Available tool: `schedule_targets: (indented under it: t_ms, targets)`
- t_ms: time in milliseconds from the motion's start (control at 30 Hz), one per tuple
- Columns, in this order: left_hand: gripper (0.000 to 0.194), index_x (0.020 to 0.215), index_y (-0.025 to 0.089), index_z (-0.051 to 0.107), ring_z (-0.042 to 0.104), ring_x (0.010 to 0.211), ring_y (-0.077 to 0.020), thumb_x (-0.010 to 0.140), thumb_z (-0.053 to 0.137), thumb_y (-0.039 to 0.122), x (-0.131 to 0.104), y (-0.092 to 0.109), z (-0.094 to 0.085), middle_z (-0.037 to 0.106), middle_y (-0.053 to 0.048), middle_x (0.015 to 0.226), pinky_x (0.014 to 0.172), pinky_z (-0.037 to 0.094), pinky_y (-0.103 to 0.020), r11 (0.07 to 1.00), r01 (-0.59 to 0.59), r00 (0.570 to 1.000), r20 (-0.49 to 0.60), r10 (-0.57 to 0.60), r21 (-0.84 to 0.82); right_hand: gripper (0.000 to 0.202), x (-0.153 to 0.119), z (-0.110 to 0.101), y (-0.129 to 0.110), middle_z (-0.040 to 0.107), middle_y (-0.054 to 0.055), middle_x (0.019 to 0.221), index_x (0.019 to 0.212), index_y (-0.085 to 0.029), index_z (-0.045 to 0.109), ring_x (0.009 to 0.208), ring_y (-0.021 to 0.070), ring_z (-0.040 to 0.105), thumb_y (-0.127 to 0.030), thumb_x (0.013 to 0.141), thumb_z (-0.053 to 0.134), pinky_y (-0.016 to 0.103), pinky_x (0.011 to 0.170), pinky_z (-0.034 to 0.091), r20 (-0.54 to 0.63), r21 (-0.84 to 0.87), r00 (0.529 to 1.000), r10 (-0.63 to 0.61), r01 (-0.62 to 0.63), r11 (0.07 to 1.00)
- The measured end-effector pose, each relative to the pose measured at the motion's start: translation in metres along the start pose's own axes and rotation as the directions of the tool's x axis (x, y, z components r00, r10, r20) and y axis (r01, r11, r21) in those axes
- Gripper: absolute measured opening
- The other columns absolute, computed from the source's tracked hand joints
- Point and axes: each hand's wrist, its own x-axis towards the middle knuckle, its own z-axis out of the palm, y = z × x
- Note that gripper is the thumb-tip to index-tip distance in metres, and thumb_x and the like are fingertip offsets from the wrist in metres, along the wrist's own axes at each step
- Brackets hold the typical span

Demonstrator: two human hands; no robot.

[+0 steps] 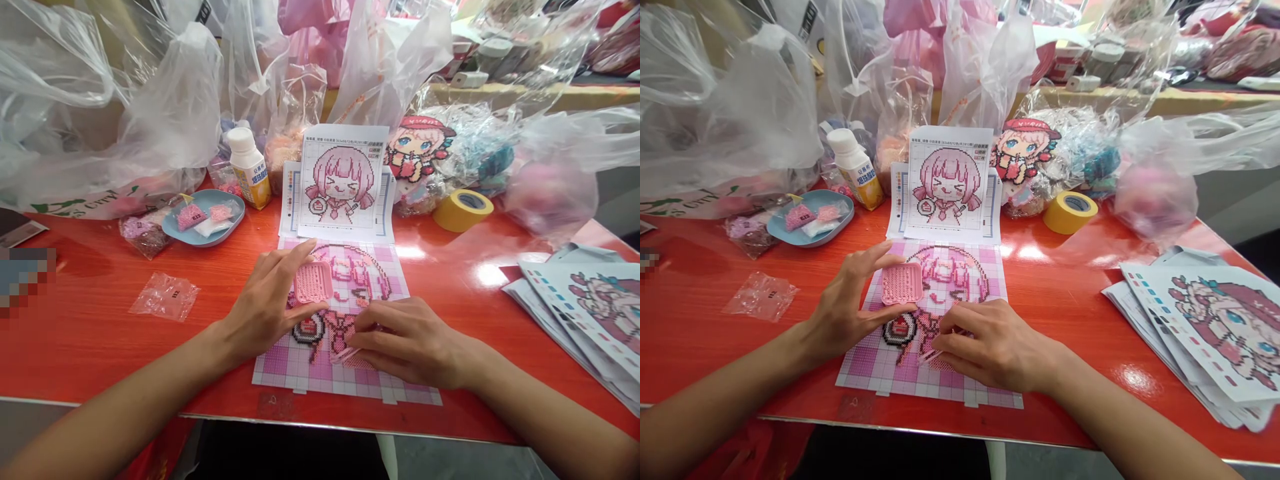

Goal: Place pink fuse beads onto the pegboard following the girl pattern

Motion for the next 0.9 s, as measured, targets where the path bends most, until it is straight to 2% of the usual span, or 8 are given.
schedule_targets:
  t_ms: [900]
  targets:
    - [0.080,0.142,0.013,0.030,0.059,0.097,-0.0221,0.078,0.073,0.035,-0.0001,0.0010,-0.0004,0.064,-0.013,0.110,0.087,0.048,-0.038,1.000,0.001,1.000,0.001,-0.001,-0.018,0.010,0.0006,-0.0011,0.0011,0.060,0.002,0.087,0.100,-0.019,0.059,0.067,0.0073,0.051,-0.021,0.093,0.052,0.021,0.055,0.039,0.013,0.002,1.000,-0.001,0.001,1.000]
